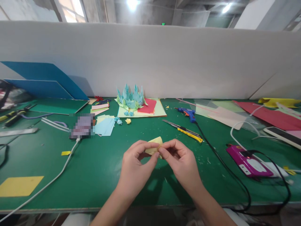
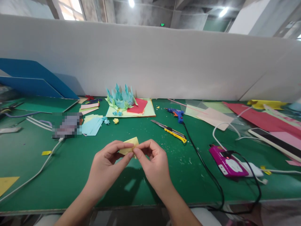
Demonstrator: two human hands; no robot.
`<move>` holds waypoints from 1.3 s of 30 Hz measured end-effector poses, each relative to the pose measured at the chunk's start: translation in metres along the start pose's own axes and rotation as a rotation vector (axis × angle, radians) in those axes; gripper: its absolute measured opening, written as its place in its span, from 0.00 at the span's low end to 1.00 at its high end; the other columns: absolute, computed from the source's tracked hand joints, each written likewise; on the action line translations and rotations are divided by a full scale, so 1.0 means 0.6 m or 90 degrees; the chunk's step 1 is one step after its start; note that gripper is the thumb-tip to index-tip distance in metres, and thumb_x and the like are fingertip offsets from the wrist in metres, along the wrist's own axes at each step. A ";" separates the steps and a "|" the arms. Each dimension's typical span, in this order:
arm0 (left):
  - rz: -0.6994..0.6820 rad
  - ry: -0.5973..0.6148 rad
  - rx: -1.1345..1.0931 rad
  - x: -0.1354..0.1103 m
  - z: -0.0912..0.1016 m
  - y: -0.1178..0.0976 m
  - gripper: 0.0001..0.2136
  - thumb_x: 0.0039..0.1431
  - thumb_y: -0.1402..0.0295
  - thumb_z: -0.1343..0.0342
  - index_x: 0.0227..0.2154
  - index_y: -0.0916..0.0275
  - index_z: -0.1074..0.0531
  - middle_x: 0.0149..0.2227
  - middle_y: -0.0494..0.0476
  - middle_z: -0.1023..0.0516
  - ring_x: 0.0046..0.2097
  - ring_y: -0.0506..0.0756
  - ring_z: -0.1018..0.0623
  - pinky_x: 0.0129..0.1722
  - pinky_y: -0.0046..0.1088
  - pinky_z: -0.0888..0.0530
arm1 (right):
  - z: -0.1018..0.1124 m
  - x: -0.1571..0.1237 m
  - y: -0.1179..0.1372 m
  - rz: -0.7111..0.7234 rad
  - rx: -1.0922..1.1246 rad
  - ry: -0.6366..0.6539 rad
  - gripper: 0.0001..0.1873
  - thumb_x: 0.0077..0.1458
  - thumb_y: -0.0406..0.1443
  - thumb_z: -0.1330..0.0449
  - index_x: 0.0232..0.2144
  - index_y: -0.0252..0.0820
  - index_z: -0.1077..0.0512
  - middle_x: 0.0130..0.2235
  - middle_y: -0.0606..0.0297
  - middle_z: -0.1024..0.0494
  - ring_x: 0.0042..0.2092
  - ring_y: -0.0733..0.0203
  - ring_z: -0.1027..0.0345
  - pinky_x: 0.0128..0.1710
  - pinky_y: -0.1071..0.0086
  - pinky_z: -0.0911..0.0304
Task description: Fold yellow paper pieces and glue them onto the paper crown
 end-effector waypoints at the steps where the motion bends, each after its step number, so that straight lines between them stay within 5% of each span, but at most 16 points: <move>1: 0.001 -0.001 -0.003 0.000 0.000 0.000 0.05 0.45 0.73 0.38 0.27 0.60 0.19 0.28 0.54 0.21 0.29 0.50 0.23 0.27 0.22 0.24 | -0.001 0.000 0.001 0.002 -0.002 0.003 0.10 0.46 0.41 0.35 0.23 0.42 0.29 0.23 0.67 0.25 0.26 0.64 0.32 0.28 0.71 0.33; 12: 0.050 0.008 -0.033 0.000 -0.002 0.010 0.05 0.43 0.74 0.40 0.25 0.61 0.20 0.27 0.54 0.21 0.29 0.51 0.22 0.30 0.23 0.24 | -0.006 0.001 0.002 -0.001 -0.010 0.021 0.12 0.45 0.40 0.35 0.23 0.42 0.34 0.22 0.71 0.32 0.24 0.67 0.37 0.24 0.73 0.38; 28: 0.298 -0.002 -0.183 -0.010 -0.008 0.063 0.09 0.34 0.73 0.35 0.25 0.63 0.20 0.22 0.53 0.19 0.25 0.50 0.24 0.27 0.24 0.27 | -0.019 -0.001 -0.016 -0.070 0.077 0.088 0.12 0.49 0.43 0.37 0.31 0.45 0.36 0.25 0.73 0.32 0.25 0.67 0.36 0.28 0.72 0.37; 39: 0.293 -0.039 -0.206 -0.009 0.002 0.062 0.11 0.32 0.72 0.33 0.26 0.64 0.20 0.25 0.55 0.18 0.27 0.51 0.22 0.31 0.26 0.25 | -0.017 -0.001 -0.012 -0.054 0.098 0.096 0.12 0.51 0.44 0.38 0.35 0.43 0.30 0.29 0.68 0.27 0.30 0.65 0.33 0.32 0.70 0.34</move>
Point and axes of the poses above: each hand's wrist, its own x-axis towards the middle knuckle, its own z-axis out of the back of the hand, y = z × x, the point moved 10 cm from there along x, towards the middle knuckle
